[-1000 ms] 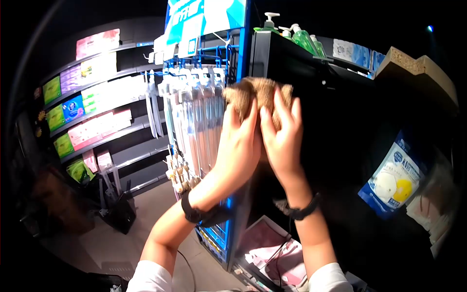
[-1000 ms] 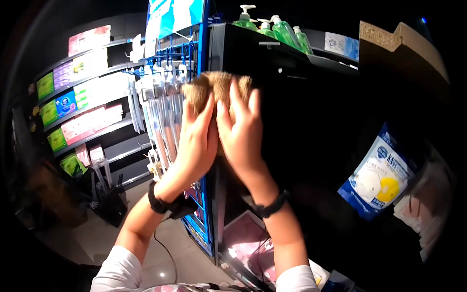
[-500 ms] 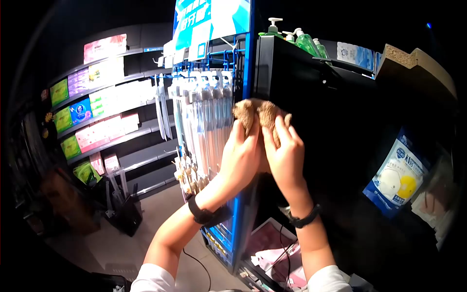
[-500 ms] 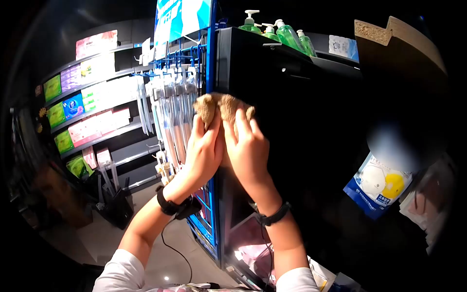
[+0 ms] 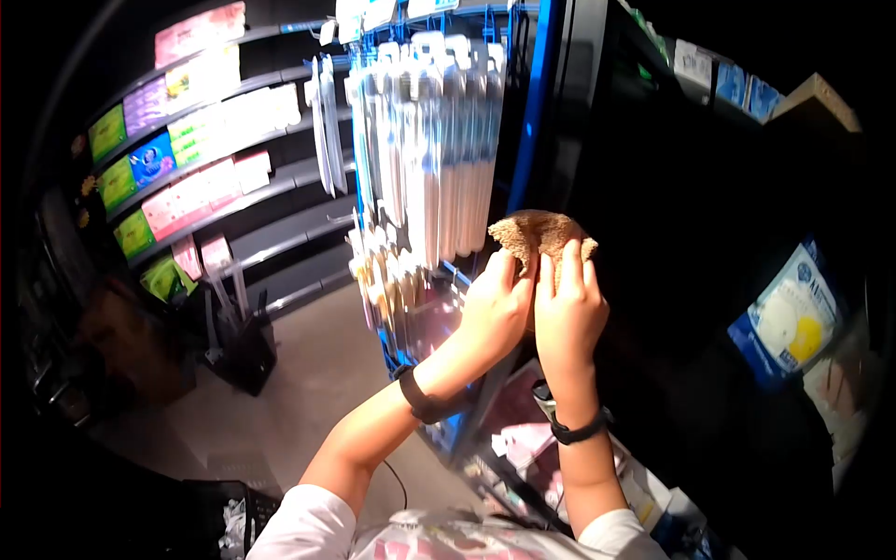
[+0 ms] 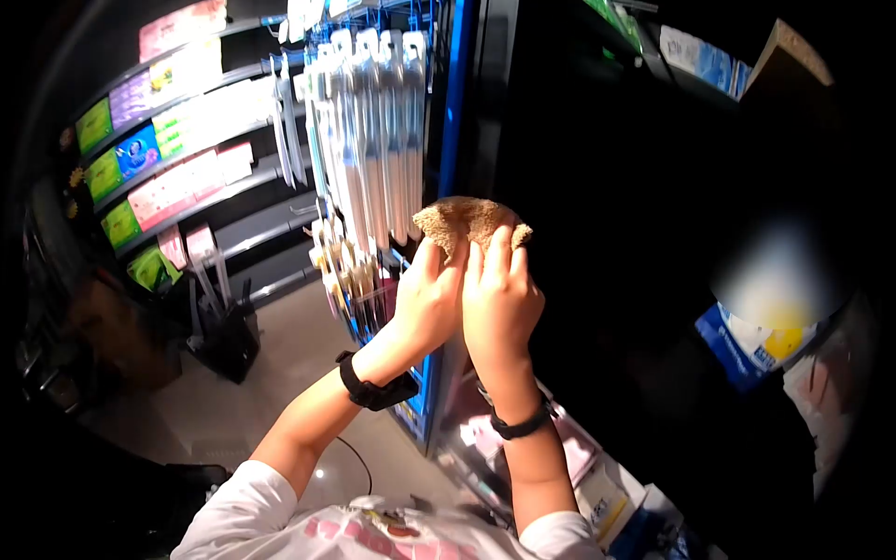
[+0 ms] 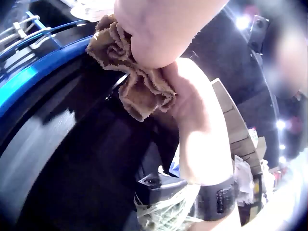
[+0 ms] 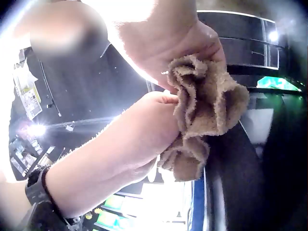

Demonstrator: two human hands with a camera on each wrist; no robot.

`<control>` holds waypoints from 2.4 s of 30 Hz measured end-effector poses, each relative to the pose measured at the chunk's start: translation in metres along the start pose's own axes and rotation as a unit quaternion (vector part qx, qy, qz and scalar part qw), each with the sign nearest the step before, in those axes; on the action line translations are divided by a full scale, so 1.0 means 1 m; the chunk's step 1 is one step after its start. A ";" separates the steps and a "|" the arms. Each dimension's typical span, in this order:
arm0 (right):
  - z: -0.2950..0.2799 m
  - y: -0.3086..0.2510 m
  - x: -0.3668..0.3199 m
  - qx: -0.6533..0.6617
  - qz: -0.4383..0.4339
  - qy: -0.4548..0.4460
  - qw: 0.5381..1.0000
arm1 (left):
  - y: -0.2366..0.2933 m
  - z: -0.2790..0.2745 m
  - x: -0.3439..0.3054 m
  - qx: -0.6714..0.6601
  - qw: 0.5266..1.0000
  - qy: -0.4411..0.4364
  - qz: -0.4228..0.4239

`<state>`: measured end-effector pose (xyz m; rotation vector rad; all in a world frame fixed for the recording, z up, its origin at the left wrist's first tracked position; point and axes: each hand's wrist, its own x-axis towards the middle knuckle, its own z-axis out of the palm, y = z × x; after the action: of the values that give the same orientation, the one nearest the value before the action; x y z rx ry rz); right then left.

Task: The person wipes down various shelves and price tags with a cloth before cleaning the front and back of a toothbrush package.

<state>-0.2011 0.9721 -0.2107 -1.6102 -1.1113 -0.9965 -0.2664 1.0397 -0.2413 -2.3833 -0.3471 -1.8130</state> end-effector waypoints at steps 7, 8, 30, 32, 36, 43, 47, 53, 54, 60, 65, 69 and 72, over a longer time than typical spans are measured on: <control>0.007 0.008 -0.091 0.006 0.135 -0.156 0.978 | 0.014 0.015 -0.099 -0.062 0.991 -0.074 -0.093; 0.011 0.010 -0.104 0.010 0.139 -0.152 0.978 | 0.014 0.015 -0.110 -0.071 0.991 -0.075 -0.084; 0.052 0.035 -0.134 0.383 0.239 -0.008 0.892 | 0.014 0.020 -0.116 -0.101 0.983 -0.032 -0.152; 0.037 0.030 -0.095 0.393 0.189 -0.020 0.900 | 0.010 0.017 -0.087 -0.087 0.989 0.004 -0.120; 0.023 0.020 -0.031 0.457 0.179 -0.006 0.871 | 0.011 0.009 -0.037 -0.078 0.989 0.037 -0.118; 0.029 0.034 -0.094 0.419 0.213 -0.092 0.878 | 0.013 0.029 -0.106 -0.050 0.989 0.035 -0.132; 0.033 0.039 -0.134 0.388 0.258 -0.146 0.873 | 0.017 0.039 -0.157 -0.037 0.986 0.015 -0.164; 0.036 0.037 -0.148 0.383 0.282 -0.140 0.868 | 0.015 0.032 -0.171 -0.075 0.980 -0.052 -0.179; 0.035 0.041 -0.146 0.385 0.281 -0.156 0.865 | 0.014 0.028 -0.165 -0.078 0.978 -0.073 -0.180; 0.027 0.034 -0.096 0.351 0.195 -0.050 0.915 | 0.008 0.007 -0.093 -0.100 0.986 -0.064 -0.113; 0.043 0.030 -0.128 0.228 0.146 0.032 0.962 | -0.005 0.021 -0.115 -0.088 0.993 -0.041 -0.068; 0.050 0.038 -0.172 0.212 0.201 -0.011 0.956 | 0.001 0.026 -0.162 -0.118 0.984 -0.088 -0.105; 0.034 0.040 -0.176 0.224 0.246 -0.110 0.937 | -0.003 0.017 -0.161 -0.125 0.981 -0.120 -0.086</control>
<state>-0.2063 0.9588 -0.3935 -1.5261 -0.9224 -0.2150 -0.2916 1.0294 -0.4014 -2.8406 -0.3808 -1.7284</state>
